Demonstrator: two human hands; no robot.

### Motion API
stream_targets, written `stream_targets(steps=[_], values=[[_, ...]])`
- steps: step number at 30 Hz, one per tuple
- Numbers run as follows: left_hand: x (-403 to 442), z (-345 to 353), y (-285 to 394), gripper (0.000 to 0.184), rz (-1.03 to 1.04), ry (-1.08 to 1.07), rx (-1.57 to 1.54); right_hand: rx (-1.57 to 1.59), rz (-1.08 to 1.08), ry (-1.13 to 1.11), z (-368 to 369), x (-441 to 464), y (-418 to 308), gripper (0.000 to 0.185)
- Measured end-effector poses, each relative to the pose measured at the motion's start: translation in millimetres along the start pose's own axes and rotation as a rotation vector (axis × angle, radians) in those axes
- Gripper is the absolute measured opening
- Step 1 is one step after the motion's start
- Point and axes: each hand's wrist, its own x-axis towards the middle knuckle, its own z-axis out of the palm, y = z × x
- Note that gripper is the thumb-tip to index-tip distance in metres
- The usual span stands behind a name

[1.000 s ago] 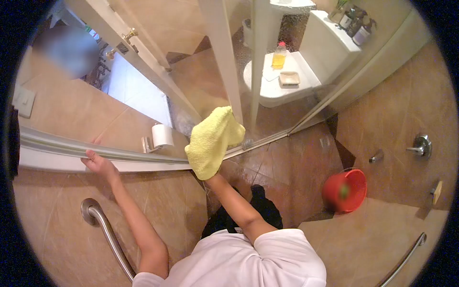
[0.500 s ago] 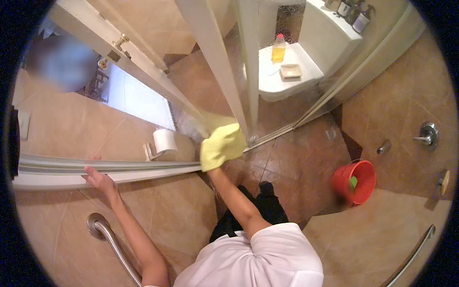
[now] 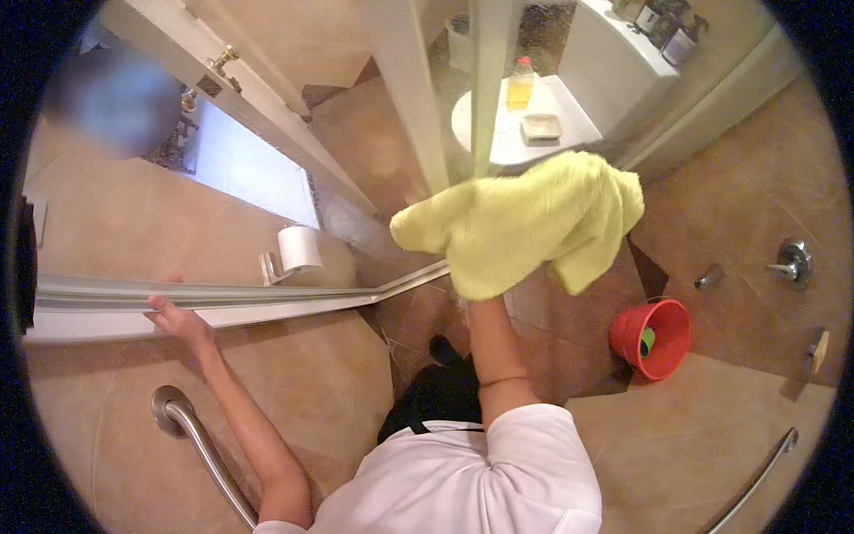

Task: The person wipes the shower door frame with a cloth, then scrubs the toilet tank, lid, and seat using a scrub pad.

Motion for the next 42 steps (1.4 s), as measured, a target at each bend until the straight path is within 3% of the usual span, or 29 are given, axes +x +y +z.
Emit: stream_targets(steps=[2, 4, 9, 13, 17, 19, 21, 22, 25, 27, 31, 34, 36, 39, 41, 42], values=[[-1.1, 6.8, 2.5, 0.046, 0.029, -0.014, 0.022, -0.180, -0.062, 0.166, 17.8, 38.9, 22.8, 0.032], [-9.1, 25.8, 26.5, 0.047, 0.002, 0.126, -0.008, -0.324, -0.067, 0.245, 51.0, 49.1, 52.4, 0.032], [-9.6, 22.4, 29.9, 0.048, -0.032, 0.069, 0.133, -0.458, 0.013, 0.234, 86.4, 14.8, 76.7, 0.032], [-20.5, 34.5, 39.6, 0.045, -0.044, 0.043, 0.140, -0.586, -0.119, 0.061, 117.2, -10.3, 57.9, 0.033], [-33.4, 54.3, 47.9, 0.043, 0.040, -0.067, 0.046, -0.896, -0.458, -0.349, 203.9, -40.5, 18.2, 0.033], [-44.8, 66.6, 59.1, 0.045, 0.035, -0.104, -0.054, -1.127, -0.280, -0.515, 244.1, -60.2, -15.8, 0.033], [-50.9, 75.5, 68.0, 0.049, 0.035, -0.155, -0.166, -1.342, 0.133, -0.667, 262.3, -85.8, -73.0, 0.025], [-53.2, 79.6, 73.8, 0.049, 0.019, -0.228, -0.257, -1.359, 0.118, -0.653, 244.5, -86.3, -81.1, 0.025], [-64.2, 93.6, 80.1, 0.053, -0.037, -0.329, -0.421, -1.030, -0.109, -0.610, 191.0, -93.7, -82.3, 0.016], [-71.7, 103.3, 77.9, 0.046, -0.047, -0.356, -0.422, -0.850, -0.219, -0.611, 153.5, -89.3, -79.0, 0.013], [-85.9, 123.5, 95.5, 0.050, 0.016, -0.449, -0.378, -0.339, -0.490, -0.679, 85.4, -64.6, -51.2, 0.007], [-96.5, 143.0, 108.5, 0.053, -0.012, -0.495, -0.451, 0.232, 0.135, -0.447, 41.0, -43.0, 59.7, 0.014], [-104.2, 158.9, 112.4, 0.056, -0.006, -0.530, -0.483, 0.413, 0.300, -0.411, 7.7, -25.8, 46.5, 0.016], [-115.3, 176.7, 118.0, 0.055, -0.009, -0.630, -0.422, 0.143, 0.168, -0.588, -22.9, -9.2, 12.2, 0.019], [-123.6, 197.4, 116.2, 0.056, 0.070, -0.633, -0.457, 0.187, 0.150, -0.359, -32.0, -8.2, -3.1, 0.020], [-123.8, 205.8, 115.6, 0.056, 0.143, -0.656, -0.483, -0.137, -0.034, -0.519, -31.7, -6.0, -40.7, 0.019]])
